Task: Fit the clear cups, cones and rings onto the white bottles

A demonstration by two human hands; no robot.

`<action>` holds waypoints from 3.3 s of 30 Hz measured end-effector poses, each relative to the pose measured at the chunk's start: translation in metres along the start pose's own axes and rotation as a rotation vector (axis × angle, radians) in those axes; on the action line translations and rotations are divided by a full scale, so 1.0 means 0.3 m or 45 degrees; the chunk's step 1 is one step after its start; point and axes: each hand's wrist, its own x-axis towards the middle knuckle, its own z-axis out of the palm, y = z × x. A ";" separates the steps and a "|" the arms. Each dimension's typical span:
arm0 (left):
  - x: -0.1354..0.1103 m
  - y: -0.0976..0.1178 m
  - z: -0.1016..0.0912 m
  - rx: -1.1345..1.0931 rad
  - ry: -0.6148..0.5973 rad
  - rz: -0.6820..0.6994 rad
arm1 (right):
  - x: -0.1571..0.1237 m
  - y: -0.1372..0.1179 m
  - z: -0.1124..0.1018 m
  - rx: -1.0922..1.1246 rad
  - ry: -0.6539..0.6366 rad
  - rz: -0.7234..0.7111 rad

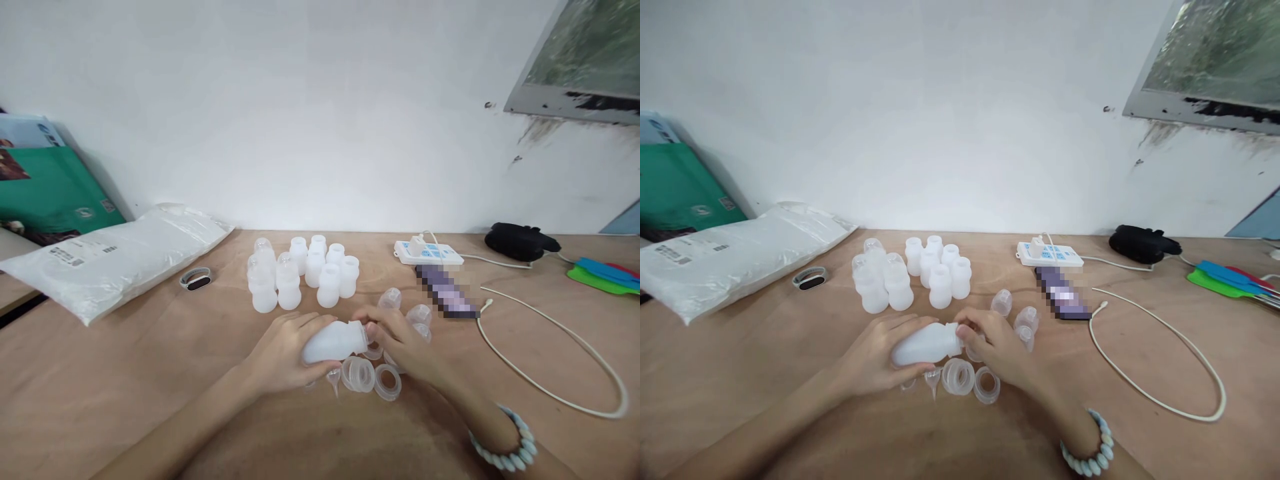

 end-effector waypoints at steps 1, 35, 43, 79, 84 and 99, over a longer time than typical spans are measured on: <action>0.000 0.000 -0.001 -0.010 0.001 -0.020 | -0.003 0.001 -0.004 0.028 0.003 -0.030; -0.008 -0.007 0.010 0.632 0.329 0.380 | 0.003 -0.028 0.049 0.156 0.220 0.087; -0.011 -0.048 0.006 0.551 0.375 0.199 | -0.005 0.030 -0.034 -0.852 0.537 -0.089; -0.005 -0.056 0.019 0.446 0.362 0.314 | 0.002 0.050 0.055 0.262 0.540 -0.327; -0.009 -0.066 0.015 0.502 0.389 0.353 | 0.008 0.048 0.077 0.295 0.570 -0.388; 0.018 -0.060 0.003 0.495 0.192 0.195 | -0.004 0.006 0.096 0.083 0.587 -0.404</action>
